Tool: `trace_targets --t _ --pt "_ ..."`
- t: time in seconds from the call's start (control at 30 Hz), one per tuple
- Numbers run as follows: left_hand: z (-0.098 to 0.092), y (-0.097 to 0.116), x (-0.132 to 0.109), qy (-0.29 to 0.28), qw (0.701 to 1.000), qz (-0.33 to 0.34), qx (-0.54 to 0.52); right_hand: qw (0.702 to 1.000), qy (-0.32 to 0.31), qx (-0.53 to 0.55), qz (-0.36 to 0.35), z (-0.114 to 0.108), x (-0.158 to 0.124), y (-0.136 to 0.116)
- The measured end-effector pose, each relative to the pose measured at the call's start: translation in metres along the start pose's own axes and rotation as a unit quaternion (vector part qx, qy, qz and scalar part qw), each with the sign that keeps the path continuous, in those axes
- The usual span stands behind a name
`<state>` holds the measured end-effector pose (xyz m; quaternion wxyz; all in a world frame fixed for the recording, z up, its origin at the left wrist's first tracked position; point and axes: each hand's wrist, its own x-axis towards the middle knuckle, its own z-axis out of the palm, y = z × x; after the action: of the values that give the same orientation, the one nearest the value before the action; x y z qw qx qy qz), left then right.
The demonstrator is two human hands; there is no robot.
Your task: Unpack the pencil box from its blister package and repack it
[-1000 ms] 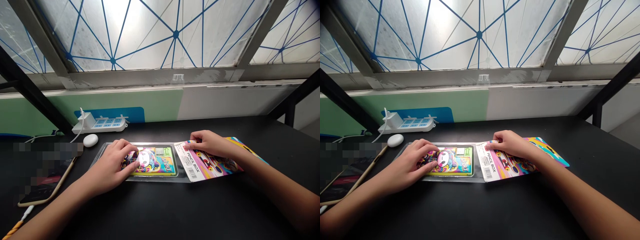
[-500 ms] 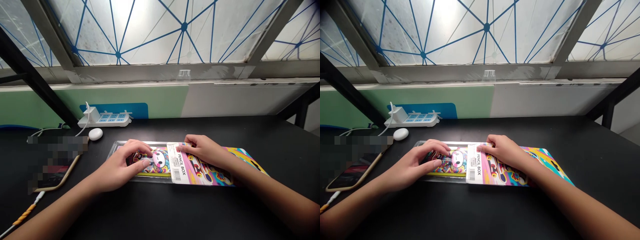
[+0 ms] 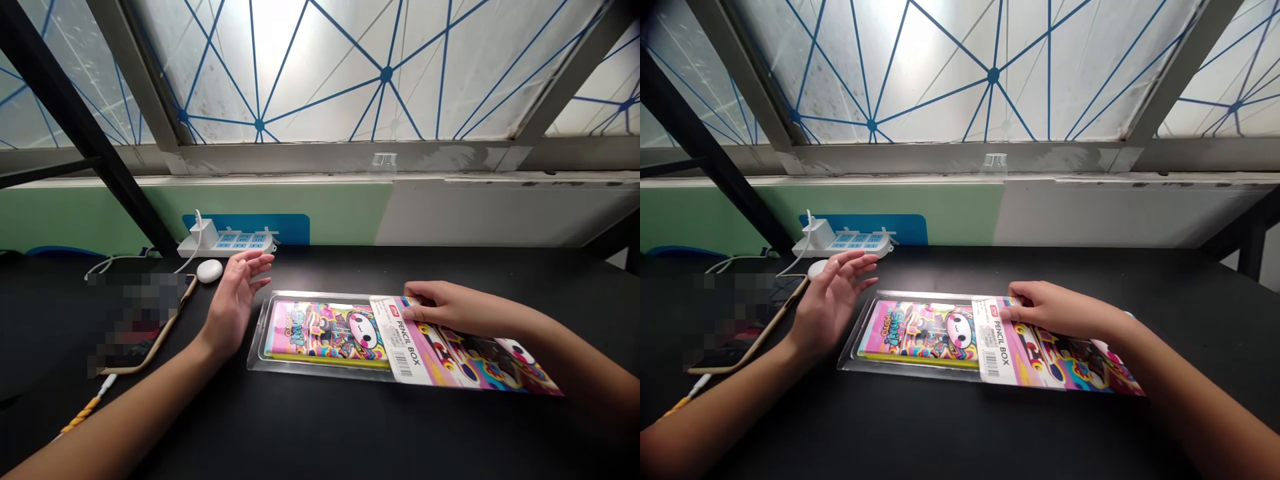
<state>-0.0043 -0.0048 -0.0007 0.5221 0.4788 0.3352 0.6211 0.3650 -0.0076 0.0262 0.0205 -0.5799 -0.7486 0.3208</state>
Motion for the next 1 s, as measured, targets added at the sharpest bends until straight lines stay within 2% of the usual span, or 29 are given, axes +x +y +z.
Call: trace_targets --t 0.07,0.13,0.3,0.37,0.47,0.67,0.8,0.9,1.0 --pt "0.008 -0.004 -0.009 -0.002 1.0 0.013 -0.012 1.0 -0.023 0.01 0.004 -0.003 -0.003 -0.001" --pt "0.016 -0.005 -0.018 -0.009 0.999 0.031 -0.003 1.0 -0.019 0.01 0.015 -0.003 -0.005 -0.005" --pt "0.022 -0.002 -0.027 0.007 0.999 0.043 0.006 0.996 0.075 -0.054 -0.001 0.007 -0.002 -0.011" --pt "0.021 -0.002 -0.026 0.016 0.999 0.036 0.006 0.992 0.088 -0.089 0.0 0.012 0.002 -0.018" --pt "0.02 -0.002 -0.026 0.019 0.999 0.04 0.011 0.987 0.08 -0.14 -0.019 0.022 0.013 -0.042" --pt "0.022 -0.001 -0.026 0.007 0.998 0.051 0.02 0.968 0.052 -0.218 -0.109 0.045 0.046 -0.124" --pt "0.022 -0.001 -0.026 0.004 0.999 0.049 0.017 0.957 0.077 -0.239 -0.148 0.065 0.061 -0.166" --pt "0.02 -0.001 -0.024 0.012 0.999 0.05 0.015 0.95 0.101 -0.238 -0.177 0.075 0.058 -0.176" --pt "0.016 -0.002 -0.02 0.036 0.999 0.036 0.019 0.952 0.12 -0.213 -0.183 0.074 0.044 -0.162"
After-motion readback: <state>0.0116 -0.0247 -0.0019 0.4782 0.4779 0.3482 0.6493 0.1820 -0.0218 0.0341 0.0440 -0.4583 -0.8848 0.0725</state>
